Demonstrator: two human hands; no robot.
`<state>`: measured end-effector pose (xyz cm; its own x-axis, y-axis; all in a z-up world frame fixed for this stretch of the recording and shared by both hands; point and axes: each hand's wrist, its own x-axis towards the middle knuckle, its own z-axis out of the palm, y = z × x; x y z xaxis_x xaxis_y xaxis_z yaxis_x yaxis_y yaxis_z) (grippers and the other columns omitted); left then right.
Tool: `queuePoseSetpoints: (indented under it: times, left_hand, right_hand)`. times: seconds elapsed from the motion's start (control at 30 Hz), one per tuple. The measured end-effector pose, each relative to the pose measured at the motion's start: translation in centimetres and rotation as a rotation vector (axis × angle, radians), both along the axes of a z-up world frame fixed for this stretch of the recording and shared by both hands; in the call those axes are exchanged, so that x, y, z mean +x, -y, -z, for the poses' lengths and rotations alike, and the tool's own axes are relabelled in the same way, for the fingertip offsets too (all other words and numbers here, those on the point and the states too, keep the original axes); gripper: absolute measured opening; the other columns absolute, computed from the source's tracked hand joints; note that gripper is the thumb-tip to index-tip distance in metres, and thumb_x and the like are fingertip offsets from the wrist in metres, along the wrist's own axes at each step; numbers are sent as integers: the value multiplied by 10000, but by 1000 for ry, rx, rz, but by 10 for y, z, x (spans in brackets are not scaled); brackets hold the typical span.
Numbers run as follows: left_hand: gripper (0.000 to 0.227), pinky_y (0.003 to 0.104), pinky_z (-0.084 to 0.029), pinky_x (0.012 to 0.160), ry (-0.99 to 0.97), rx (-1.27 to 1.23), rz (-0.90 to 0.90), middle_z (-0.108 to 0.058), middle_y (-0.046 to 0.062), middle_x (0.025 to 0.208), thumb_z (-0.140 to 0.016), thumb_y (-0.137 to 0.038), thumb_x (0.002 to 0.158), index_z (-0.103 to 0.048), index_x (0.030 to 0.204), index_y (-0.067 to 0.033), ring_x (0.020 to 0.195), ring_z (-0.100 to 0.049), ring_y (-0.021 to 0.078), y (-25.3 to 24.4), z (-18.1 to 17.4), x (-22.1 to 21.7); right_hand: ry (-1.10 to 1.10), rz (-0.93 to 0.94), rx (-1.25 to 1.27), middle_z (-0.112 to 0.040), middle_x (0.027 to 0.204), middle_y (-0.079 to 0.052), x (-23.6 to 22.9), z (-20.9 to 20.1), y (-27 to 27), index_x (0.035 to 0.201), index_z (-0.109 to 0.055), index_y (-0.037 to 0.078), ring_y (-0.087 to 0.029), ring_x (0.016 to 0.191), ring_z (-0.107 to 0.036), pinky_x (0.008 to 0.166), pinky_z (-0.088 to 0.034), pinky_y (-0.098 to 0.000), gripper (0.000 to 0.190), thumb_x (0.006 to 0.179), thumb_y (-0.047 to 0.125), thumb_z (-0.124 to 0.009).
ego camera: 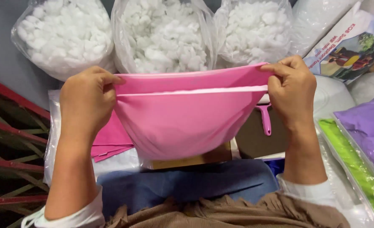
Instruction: Stuffing a pink heart-shaped fabric with white fiberfill and using a lint roller to clean the surface.
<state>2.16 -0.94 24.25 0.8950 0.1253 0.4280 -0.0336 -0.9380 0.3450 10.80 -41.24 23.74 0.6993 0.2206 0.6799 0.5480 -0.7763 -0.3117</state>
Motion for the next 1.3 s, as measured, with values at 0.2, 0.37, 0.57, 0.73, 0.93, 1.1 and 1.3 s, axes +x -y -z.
queuePoseSetpoints:
  times: [0.2, 0.37, 0.57, 0.73, 0.93, 1.1, 1.3]
  left_hand:
    - [256, 396, -567, 767, 164, 161, -133, -708, -56, 879, -707, -148, 815, -813, 937, -347, 814, -708, 293, -21, 41, 25]
    - [250, 412, -568, 779, 396, 197, -113, -714, -6, 1035, -742, -102, 870, -839, 1032, -267, 911, -712, 309, -1, 16, -3]
    - [149, 484, -570, 826, -126, 68, -18, -720, 90, 1097, -682, -118, 842, -799, 922, -165, 995, -703, 380, 31, 80, -41]
    - [322, 497, -574, 904, -747, -51, 64, -733, 73, 1187, -621, -136, 844, -822, 1057, -271, 1087, -707, 379, 29, 172, -43]
    - [411, 444, -576, 923, -983, -80, 150, -773, 55, 1111, -617, -102, 810, -792, 1103, -331, 1087, -724, 318, 33, 296, -25]
    - [172, 583, -525, 982, -487, -377, -10, -493, 238, 1453, -587, -162, 903, -578, 1051, -75, 1266, -554, 508, 94, 265, -21]
    - [621, 691, -271, 1141, -479, -85, 26, -318, 124, 1649, -488, -536, 983, -428, 1547, -283, 1528, -177, 469, 139, 317, -21]
  right_hand:
    - [53, -6, 54, -590, 926, -91, 25, 33, 10, 1005, -831, 181, -323, 874, -646, 835, -527, -377, 348, 811, 20, -592]
    - [108, -57, 150, -606, 927, -170, -4, 18, 13, 1067, -832, 68, -347, 845, -628, 792, -500, -396, 359, 839, -67, -590]
    - [-386, 191, -125, -727, 1081, -63, -7, 88, 26, 1042, -802, 249, -361, 1028, -676, 868, -540, -488, 291, 862, 161, -590]
    - [-896, 305, -366, -742, 1195, -5, -29, 137, 2, 1095, -805, 312, -353, 1132, -670, 947, -545, -496, 357, 884, 204, -539]
    - [-968, 260, -617, -783, 962, -8, -20, 215, 3, 854, -822, 356, -308, 1010, -728, 818, -618, -433, 210, 822, 247, -646]
    - [-652, -101, -109, -614, 1303, -251, -40, 233, -58, 1278, -609, 49, -432, 1389, -468, 1175, -310, -538, 363, 958, 221, -611]
    - [-676, 196, -382, -247, 1652, -161, -50, 309, -113, 1604, -289, 325, -528, 1486, -160, 1104, -180, -788, 685, 985, 539, -492]
